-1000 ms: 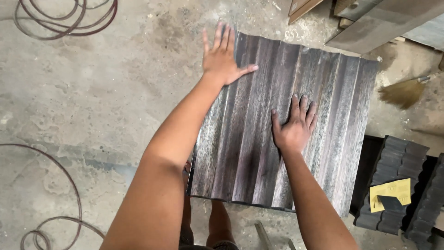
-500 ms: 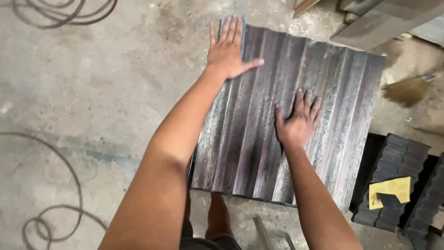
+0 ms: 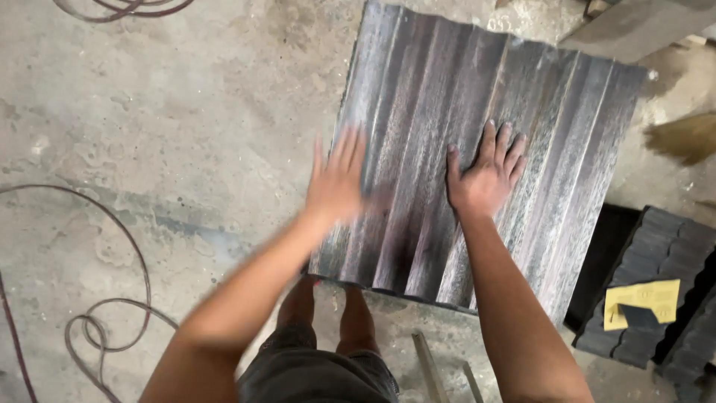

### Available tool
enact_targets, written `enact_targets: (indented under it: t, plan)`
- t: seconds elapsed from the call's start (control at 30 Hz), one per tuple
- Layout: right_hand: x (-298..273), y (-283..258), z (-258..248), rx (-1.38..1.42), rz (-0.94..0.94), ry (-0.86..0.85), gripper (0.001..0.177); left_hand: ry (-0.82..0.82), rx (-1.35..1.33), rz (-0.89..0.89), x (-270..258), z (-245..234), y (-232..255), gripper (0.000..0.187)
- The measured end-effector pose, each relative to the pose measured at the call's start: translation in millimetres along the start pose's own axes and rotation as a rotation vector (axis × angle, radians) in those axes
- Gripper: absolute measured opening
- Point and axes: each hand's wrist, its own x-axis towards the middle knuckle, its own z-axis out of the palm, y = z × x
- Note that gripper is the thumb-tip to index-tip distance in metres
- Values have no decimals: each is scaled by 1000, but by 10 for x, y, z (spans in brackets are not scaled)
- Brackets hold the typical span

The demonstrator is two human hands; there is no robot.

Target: The person sands a corrugated wooden board using a sanding block held in the right hand. They move the block back and forth across the surface, occasionally using the left hand to steady the board or wipe away dust.

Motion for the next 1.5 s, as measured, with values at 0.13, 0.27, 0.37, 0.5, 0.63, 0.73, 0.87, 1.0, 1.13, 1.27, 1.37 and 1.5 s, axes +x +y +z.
enact_targets:
  t: [0.13, 0.27, 0.37, 0.5, 0.63, 0.73, 0.87, 1.0, 1.13, 1.27, 1.37, 1.5]
  plan:
    - [19, -32, -57, 13, 2, -11, 82, 14, 107, -21, 786, -474, 12, 132]
    - [20, -41, -92, 67, -40, 9, 80, -52, 82, -2, 163, -137, 13, 130]
    - [-5, -15, -66, 55, -29, -21, 82, -117, 62, -7, -784, 471, 95, 137]
    - [25, -38, -101, 30, 1, -58, 84, -281, 63, -95, -1039, 567, 165, 132]
    - [36, -17, -59, 35, -13, -26, 80, -63, 42, -37, -18, 73, 63, 129]
    - [17, -18, -79, 1, 2, -73, 83, -89, 76, -68, 219, -71, 85, 126]
    - [34, 22, -55, 35, -28, -36, 79, -140, 88, -49, -740, 384, 167, 133]
    - [38, 8, -81, 41, -4, -73, 84, 168, 250, 53, -1729, 1672, -74, 137]
    - [38, -4, -108, -4, 11, -122, 84, -77, 125, -14, -1082, 880, 78, 128]
    - [8, 29, -22, 12, -27, -48, 77, -112, 108, -87, -167, 111, 86, 122]
    - [10, 65, -2, 32, -45, 4, 74, -84, 159, -109, -41, 47, 75, 122]
    - [5, -1, -68, 68, -15, -39, 78, -166, 232, -150, -981, 496, 153, 126]
